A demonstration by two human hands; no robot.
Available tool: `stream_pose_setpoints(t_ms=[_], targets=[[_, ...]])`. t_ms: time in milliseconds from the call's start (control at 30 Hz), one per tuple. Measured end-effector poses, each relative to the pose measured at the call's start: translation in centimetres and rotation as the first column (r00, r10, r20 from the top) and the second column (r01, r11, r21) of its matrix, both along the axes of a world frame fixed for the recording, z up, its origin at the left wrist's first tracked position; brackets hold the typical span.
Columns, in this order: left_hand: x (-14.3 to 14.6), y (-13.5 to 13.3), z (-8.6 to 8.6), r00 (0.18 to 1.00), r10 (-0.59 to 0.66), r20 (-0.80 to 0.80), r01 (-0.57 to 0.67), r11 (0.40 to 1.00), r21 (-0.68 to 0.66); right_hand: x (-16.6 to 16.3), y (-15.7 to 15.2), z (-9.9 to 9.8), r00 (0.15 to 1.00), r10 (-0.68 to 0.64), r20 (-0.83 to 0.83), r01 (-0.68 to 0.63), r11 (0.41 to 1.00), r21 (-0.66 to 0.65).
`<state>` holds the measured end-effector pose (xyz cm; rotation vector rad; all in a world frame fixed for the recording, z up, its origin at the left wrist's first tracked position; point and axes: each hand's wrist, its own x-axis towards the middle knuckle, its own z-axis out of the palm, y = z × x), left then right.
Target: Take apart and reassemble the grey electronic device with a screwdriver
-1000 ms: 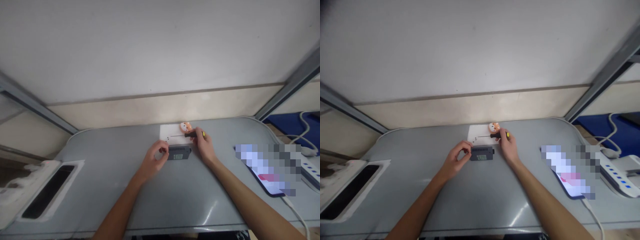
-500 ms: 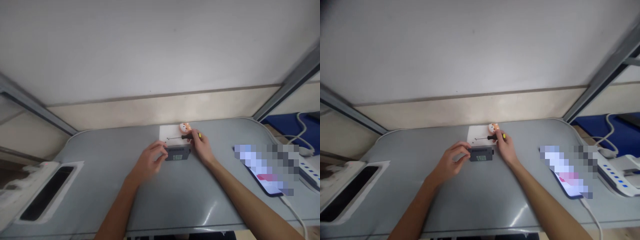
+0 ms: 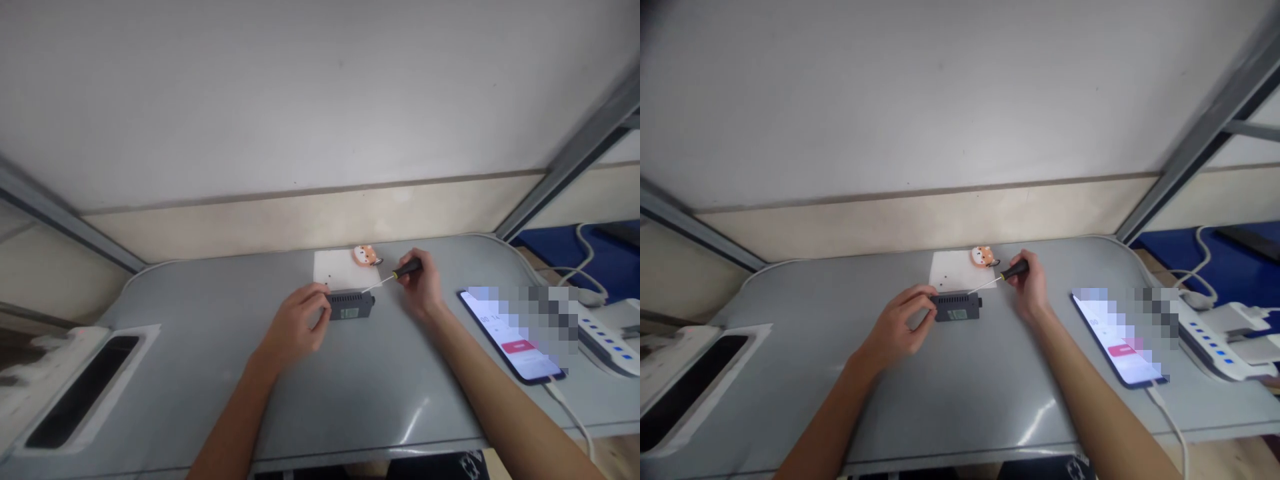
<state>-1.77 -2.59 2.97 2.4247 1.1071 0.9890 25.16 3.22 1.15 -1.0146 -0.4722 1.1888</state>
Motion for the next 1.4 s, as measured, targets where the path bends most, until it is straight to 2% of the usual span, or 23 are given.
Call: stream_pose_setpoints(t_ms=[167,233,300,400,500,600,700,867,1067,1133,1233,1300,1400], targets=[[-0.1,0.2,-0.1,0.998,-0.027,0.049,0.031,0.997,-0.066,0.2,0.2,-0.3,1.000,-0.010,0.005,0.011,1.000,-0.018],[-0.1,0.2,-0.2,0.998,-0.034,0.056,0.037,0.998,-0.051,0.2,0.3,-0.6,1.000,-0.003,0.000,0.003,1.000,-0.015],[0.1,0.4,-0.4,0.999,-0.007,0.041,0.006,1.000,0.017,0.2,0.5,-0.9,1.000,0.004,-0.004,-0.004,1.000,-0.011],[0.9,0.6,-0.3,0.998,0.062,-0.021,-0.056,0.978,0.200,0.3,0.7,-1.1,1.000,0.003,-0.018,-0.003,1.000,-0.004],[2.6,0.9,0.3,0.993,0.075,-0.096,-0.038,0.938,0.346,0.3,0.9,-1.4,1.000,0.002,-0.025,-0.002,1.000,0.009],[4.3,1.2,0.8,0.987,0.019,-0.157,0.044,0.922,0.384,0.4,1.0,-1.7,1.000,0.010,-0.018,-0.010,1.000,0.020],[5.4,1.5,0.4,0.982,-0.024,-0.186,0.098,0.910,0.403,0.4,1.1,-1.9,1.000,0.012,-0.011,-0.011,1.000,0.028],[5.7,1.7,-0.9,0.993,-0.015,-0.121,0.069,0.887,0.456,0.6,1.3,-1.9,1.000,0.010,0.009,-0.010,1.000,0.027],[5.7,1.5,-1.1,0.995,-0.010,-0.103,0.049,0.922,0.385,0.7,1.6,-2.0,0.999,-0.034,0.011,0.034,0.999,0.039],[5.4,1.3,-1.0,0.994,-0.040,-0.100,0.073,0.935,0.348,0.4,1.6,-2.2,0.994,-0.022,0.110,0.016,0.998,0.053],[4.1,1.1,-0.7,0.995,-0.089,-0.047,0.098,0.959,0.266,-0.4,1.1,-2.5,0.927,0.073,0.367,-0.114,0.989,0.092],[2.8,1.4,-0.7,0.999,-0.042,0.031,0.035,0.977,0.208,-1.0,0.7,-2.5,0.849,0.146,0.507,-0.223,0.970,0.094],[0.7,2.4,-0.7,0.981,0.152,0.124,-0.166,0.979,0.114,-1.6,0.2,-2.6,0.758,0.233,0.609,-0.347,0.935,0.074]])
